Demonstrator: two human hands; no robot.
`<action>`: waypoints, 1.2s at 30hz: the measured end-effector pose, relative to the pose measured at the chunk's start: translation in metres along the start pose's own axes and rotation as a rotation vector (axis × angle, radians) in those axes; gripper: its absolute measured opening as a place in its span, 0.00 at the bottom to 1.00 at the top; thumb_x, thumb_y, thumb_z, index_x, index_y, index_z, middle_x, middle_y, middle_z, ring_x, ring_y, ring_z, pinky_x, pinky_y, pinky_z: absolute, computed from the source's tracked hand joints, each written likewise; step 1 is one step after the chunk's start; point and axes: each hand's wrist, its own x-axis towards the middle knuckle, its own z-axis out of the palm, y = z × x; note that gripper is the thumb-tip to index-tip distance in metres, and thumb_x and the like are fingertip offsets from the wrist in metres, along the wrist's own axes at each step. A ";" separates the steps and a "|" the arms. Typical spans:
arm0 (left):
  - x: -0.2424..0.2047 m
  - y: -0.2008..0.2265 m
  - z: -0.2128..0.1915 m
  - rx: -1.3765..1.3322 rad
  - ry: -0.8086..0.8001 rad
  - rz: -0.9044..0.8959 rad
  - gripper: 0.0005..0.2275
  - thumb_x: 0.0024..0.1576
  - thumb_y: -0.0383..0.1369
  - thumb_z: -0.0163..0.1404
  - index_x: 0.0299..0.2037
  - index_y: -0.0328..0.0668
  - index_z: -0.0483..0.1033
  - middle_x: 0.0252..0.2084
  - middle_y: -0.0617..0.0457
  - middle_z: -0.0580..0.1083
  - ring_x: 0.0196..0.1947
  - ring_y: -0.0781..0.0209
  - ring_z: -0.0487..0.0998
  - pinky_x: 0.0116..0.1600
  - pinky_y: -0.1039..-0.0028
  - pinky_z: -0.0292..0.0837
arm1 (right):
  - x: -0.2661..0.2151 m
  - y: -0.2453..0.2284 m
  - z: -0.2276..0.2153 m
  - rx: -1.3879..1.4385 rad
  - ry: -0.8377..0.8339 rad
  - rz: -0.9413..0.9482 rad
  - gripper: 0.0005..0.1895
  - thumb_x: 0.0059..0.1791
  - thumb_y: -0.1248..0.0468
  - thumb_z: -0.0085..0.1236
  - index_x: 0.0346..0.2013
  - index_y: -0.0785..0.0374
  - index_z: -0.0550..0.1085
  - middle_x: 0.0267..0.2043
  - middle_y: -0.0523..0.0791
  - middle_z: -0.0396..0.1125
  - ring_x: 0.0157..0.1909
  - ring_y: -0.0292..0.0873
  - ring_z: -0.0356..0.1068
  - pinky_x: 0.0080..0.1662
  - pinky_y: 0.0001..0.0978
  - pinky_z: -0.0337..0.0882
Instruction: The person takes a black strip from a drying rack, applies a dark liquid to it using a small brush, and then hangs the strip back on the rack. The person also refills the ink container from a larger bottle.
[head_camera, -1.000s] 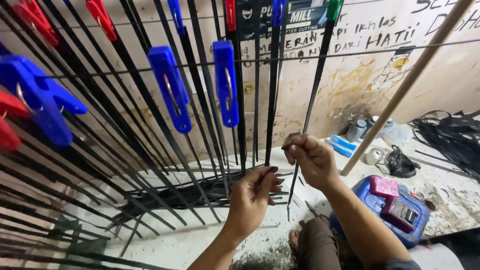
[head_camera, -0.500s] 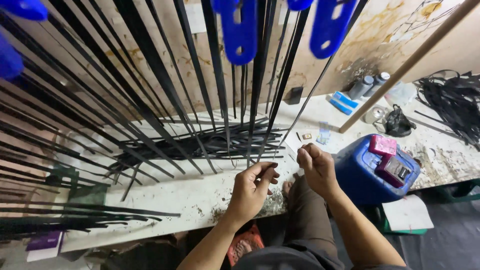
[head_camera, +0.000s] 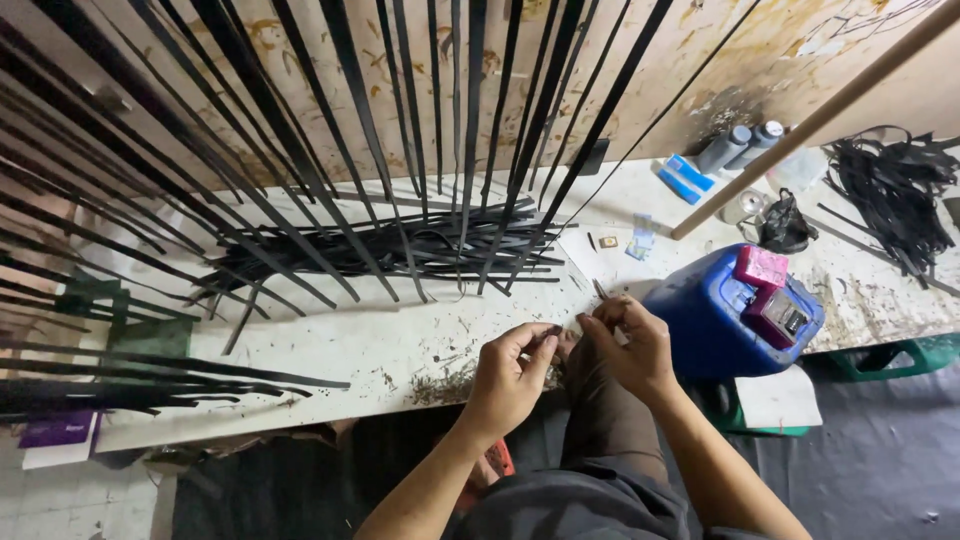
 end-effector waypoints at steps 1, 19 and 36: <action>-0.001 0.000 0.001 -0.014 0.005 0.001 0.08 0.63 0.27 0.50 0.45 0.31 0.82 0.31 0.43 0.81 0.32 0.60 0.83 0.28 0.77 0.81 | -0.001 -0.003 0.000 -0.030 0.005 -0.005 0.13 0.49 0.70 0.67 0.23 0.64 0.71 0.22 0.45 0.69 0.21 0.39 0.64 0.28 0.28 0.63; -0.024 -0.034 0.003 -0.060 -0.007 -0.035 0.09 0.63 0.27 0.50 0.48 0.30 0.79 0.34 0.44 0.81 0.32 0.58 0.83 0.31 0.76 0.80 | -0.044 0.002 -0.007 -0.266 -0.149 0.151 0.04 0.50 0.72 0.61 0.31 0.65 0.74 0.33 0.47 0.73 0.32 0.43 0.72 0.35 0.29 0.70; -0.028 -0.208 0.055 0.197 0.153 0.220 0.09 0.66 0.30 0.47 0.47 0.32 0.76 0.38 0.46 0.78 0.33 0.55 0.79 0.37 0.69 0.73 | -0.087 0.138 0.014 -0.158 -0.455 -0.140 0.03 0.50 0.75 0.59 0.36 0.71 0.73 0.36 0.51 0.71 0.34 0.43 0.71 0.39 0.30 0.69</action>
